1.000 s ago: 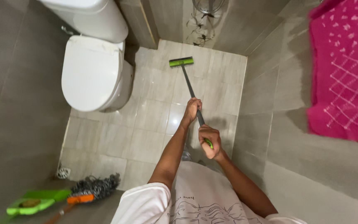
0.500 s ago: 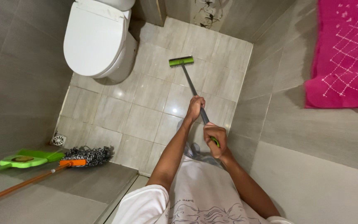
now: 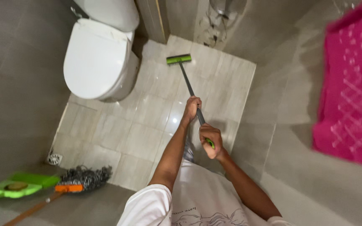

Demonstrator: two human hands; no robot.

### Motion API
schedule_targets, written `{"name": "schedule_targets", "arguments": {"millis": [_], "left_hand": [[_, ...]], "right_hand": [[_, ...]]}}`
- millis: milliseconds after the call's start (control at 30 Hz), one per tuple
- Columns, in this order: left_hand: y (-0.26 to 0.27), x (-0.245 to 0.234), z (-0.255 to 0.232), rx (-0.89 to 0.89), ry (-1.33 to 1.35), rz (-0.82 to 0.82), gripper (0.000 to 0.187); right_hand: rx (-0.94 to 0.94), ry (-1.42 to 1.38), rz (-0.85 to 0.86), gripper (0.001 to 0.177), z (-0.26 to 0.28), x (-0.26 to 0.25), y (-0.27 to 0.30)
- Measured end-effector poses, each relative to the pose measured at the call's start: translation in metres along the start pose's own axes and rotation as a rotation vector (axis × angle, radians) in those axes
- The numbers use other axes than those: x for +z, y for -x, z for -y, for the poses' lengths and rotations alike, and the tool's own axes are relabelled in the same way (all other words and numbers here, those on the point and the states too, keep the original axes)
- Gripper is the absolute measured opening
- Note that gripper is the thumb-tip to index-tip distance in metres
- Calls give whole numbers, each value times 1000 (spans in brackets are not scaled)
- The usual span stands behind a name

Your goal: The person cleans the tiled floor using a squeegee, pushing water and debris across the surface in a bathroom.

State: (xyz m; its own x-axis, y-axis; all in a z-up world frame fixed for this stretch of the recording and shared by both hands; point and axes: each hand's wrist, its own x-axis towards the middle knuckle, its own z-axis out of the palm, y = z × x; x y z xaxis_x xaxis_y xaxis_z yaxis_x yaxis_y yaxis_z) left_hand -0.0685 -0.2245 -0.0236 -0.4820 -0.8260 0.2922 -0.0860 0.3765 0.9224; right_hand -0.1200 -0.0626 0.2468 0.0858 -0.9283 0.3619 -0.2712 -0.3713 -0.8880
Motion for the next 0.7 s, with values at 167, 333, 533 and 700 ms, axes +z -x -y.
{"name": "schedule_targets", "arguments": {"millis": [167, 333, 533, 700], "left_hand": [[-73, -8, 21, 79, -43, -70, 19], [-122, -26, 37, -57, -61, 11, 19], [-143, -20, 39, -122, 17, -25, 24], [-116, -3, 24, -80, -96, -26, 19]], "right_hand": [[-50, -63, -45, 18, -33, -22, -70], [-19, -5, -11, 17, -52, -35, -113], [-47, -36, -18, 16, -57, -51, -132], [14, -47, 0, 15, -38, -56, -107]]}}
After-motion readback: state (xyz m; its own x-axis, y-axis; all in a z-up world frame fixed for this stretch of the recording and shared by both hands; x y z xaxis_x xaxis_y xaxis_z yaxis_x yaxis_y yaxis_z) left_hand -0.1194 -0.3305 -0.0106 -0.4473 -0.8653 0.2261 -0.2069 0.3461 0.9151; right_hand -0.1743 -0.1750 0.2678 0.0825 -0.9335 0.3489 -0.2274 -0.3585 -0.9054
